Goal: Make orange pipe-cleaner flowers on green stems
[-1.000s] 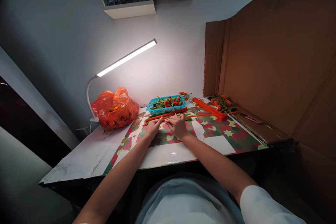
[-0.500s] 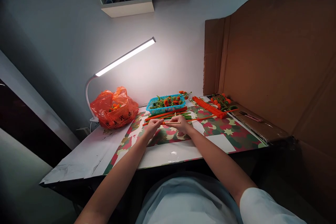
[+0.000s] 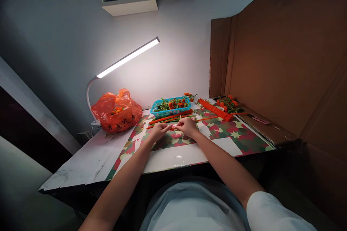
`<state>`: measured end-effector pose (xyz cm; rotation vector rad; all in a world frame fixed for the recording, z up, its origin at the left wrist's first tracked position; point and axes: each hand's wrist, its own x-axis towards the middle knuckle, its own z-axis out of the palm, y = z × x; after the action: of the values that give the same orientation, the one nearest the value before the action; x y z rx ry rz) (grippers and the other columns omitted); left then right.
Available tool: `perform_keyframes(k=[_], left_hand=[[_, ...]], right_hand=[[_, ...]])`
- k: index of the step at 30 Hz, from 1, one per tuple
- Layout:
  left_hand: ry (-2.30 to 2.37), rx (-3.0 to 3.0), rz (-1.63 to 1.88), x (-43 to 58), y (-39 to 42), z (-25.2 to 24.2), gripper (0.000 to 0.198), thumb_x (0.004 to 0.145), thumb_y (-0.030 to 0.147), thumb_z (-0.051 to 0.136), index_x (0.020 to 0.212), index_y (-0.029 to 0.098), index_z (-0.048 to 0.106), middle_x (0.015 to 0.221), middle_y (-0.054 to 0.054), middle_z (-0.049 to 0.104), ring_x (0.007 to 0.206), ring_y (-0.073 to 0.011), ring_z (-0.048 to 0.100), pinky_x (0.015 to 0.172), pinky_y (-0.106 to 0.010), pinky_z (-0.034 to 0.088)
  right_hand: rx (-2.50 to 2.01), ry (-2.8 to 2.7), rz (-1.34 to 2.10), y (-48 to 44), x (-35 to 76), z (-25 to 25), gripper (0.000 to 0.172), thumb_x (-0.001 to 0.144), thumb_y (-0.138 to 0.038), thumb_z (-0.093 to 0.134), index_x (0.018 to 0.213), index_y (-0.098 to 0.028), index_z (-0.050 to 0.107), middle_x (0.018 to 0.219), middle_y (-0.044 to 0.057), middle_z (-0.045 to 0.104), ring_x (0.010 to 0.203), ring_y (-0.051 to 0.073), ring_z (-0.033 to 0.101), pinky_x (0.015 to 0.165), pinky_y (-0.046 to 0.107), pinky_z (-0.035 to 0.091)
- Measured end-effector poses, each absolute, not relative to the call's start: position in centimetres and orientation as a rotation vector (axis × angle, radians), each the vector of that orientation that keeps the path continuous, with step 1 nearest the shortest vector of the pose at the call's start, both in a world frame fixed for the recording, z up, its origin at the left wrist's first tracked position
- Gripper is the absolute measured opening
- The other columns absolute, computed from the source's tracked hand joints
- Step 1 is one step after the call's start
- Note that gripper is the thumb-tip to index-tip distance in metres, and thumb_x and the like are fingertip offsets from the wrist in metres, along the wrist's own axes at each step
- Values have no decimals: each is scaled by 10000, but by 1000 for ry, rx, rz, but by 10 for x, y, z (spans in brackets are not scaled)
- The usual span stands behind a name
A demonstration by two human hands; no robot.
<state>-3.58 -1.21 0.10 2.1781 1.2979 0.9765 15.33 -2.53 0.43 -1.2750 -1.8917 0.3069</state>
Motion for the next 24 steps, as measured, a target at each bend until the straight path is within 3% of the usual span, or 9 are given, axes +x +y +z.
perform_keyframes(k=[5, 10, 16, 24], left_hand=[[1329, 2159, 987, -33, -12, 0, 553, 759, 624, 498, 468, 154, 480, 500, 47, 240, 512, -88, 197, 501, -255, 154], [1436, 2113, 1102, -31, -11, -3, 532, 785, 585, 472, 453, 172, 413, 487, 45, 236, 492, -91, 209, 502, -262, 159], [1569, 2056, 1195, -30, -13, -4, 536, 778, 562, 483, 439, 194, 289, 454, 43, 226, 470, -95, 208, 496, -266, 168], [1605, 2000, 1285, -30, -16, -2, 529, 784, 555, 464, 435, 200, 286, 425, 33, 281, 452, -99, 261, 499, -271, 184]], right_hand=[[-1220, -1906, 106, -27, 154, 3, 277, 821, -405, 645, 629, -211, 699, 675, 15, 691, 749, 165, 569, 789, 356, 212], [-1145, -1963, -100, -30, 151, 2, 263, 903, -320, 545, 717, -205, 691, 696, 17, 667, 748, 160, 532, 777, 350, 196], [-1139, -1964, -36, -30, 143, -5, 282, 920, -307, 512, 727, -203, 689, 725, 26, 676, 748, 165, 529, 741, 335, 198], [-1074, -1960, 75, -36, 139, -4, 275, 927, -348, 501, 853, -243, 744, 696, 18, 677, 748, 158, 576, 724, 328, 212]])
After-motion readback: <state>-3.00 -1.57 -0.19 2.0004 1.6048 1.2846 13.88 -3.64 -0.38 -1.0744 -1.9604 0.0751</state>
